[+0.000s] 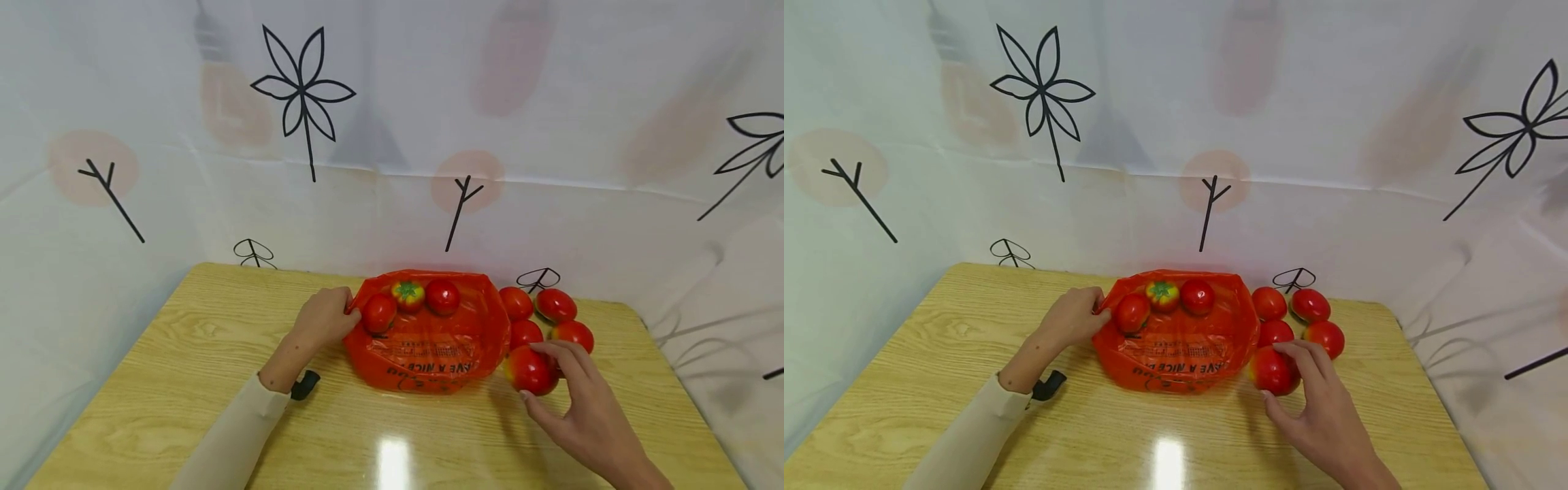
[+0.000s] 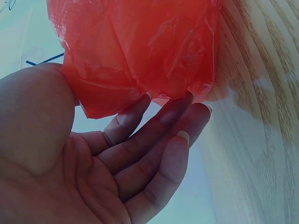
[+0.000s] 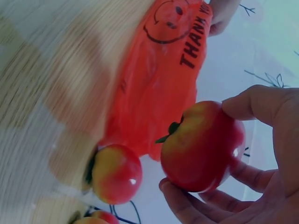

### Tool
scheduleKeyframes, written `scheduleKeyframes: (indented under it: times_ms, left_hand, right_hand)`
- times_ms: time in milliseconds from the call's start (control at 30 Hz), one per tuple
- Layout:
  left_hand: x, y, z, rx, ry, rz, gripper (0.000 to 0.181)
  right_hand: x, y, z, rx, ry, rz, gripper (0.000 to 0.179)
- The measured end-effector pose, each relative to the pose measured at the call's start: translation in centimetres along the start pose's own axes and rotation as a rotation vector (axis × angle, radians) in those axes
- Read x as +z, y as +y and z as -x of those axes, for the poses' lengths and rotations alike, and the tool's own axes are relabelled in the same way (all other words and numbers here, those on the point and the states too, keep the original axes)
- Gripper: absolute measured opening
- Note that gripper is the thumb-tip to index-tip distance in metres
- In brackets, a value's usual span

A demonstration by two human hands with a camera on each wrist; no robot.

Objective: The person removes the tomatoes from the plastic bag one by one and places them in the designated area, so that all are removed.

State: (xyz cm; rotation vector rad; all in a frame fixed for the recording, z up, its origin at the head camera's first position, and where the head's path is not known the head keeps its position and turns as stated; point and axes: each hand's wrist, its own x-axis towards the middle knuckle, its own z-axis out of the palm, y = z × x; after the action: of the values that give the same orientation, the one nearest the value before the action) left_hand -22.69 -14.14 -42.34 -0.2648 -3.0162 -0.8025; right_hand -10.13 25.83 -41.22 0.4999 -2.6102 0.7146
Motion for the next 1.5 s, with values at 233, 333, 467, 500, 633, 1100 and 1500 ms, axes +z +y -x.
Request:
scheduleKeyframes:
  times_ms: [233,333,467,500,633,1100,1500]
  left_hand:
    - [0.0,0.1,-0.1,-0.004,-0.002,-0.002,0.018]
    - [0.0,0.1,-0.1,-0.006,-0.004,-0.003,0.018]
    - [-0.1,0.1,0.0,-0.008,-0.007,-0.003,0.019]
    - [-0.1,0.1,0.0,-0.008,-0.008,-0.003,0.019]
    - [-0.1,0.1,0.1,-0.012,-0.012,0.001,0.018]
    - [-0.1,0.1,0.1,-0.008,-0.013,-0.004,0.019]
    - [-0.1,0.1,0.0,-0.004,-0.012,-0.014,0.019]
  right_hand:
    - [0.1,1.0,-0.1,0.010,-0.012,0.055,0.069]
    - [0.4,1.5,-0.1,0.023,-0.020,0.058,0.068]
    - [0.6,2.0,-0.2,0.071,-0.056,0.067,0.068]
    - [0.7,2.1,-0.3,0.082,-0.066,0.068,0.068]
    - [1.1,2.5,-0.3,0.111,-0.099,0.070,0.070]
    - [1.7,3.3,-0.2,0.215,-0.226,0.083,0.077]
    - [2.1,3.6,-0.1,0.232,-0.252,0.088,0.076]
